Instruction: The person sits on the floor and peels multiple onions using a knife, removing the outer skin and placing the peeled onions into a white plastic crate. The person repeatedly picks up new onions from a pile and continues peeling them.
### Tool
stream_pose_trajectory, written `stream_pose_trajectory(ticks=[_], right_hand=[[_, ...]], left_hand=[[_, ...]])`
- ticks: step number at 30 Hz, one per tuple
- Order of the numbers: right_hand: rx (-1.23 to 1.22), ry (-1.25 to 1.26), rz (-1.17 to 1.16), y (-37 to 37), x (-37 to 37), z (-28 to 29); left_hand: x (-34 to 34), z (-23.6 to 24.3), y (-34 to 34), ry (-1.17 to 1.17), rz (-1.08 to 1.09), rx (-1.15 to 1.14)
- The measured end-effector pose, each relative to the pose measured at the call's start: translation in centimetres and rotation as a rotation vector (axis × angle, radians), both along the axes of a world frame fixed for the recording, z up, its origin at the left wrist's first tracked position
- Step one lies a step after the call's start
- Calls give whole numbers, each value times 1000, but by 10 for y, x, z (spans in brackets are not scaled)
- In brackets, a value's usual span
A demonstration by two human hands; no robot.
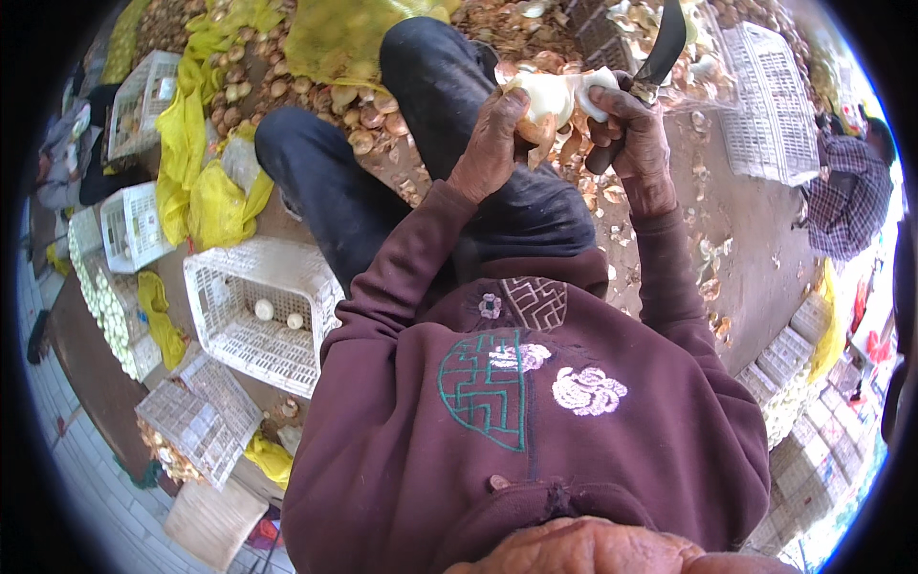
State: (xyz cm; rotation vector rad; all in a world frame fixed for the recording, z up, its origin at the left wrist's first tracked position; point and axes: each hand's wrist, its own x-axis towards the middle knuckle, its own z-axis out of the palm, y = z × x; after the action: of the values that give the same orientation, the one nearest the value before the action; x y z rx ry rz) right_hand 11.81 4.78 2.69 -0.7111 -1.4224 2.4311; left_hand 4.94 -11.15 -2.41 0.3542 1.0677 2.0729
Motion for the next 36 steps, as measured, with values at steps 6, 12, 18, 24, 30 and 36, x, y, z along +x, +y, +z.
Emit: stream_pose_trajectory(ticks=[6,12,18,24,30,36], right_hand=[[-387,187,-19,101,21,-32],[922,-436,-226,169,9,-24],[397,-91,235,49,10,-40],[127,40,41,7,1,-49],[132,-67,92,-8,7,-55],[257,-46,-74,-41,14,-40]], left_hand=[[-5,41,35,-458,144,150],[-31,24,45,372,-116,-138],[-32,11,49,773,47,-227],[-21,11,34,790,104,-314],[-10,13,23,774,144,-358],[3,3,6,593,162,-339]])
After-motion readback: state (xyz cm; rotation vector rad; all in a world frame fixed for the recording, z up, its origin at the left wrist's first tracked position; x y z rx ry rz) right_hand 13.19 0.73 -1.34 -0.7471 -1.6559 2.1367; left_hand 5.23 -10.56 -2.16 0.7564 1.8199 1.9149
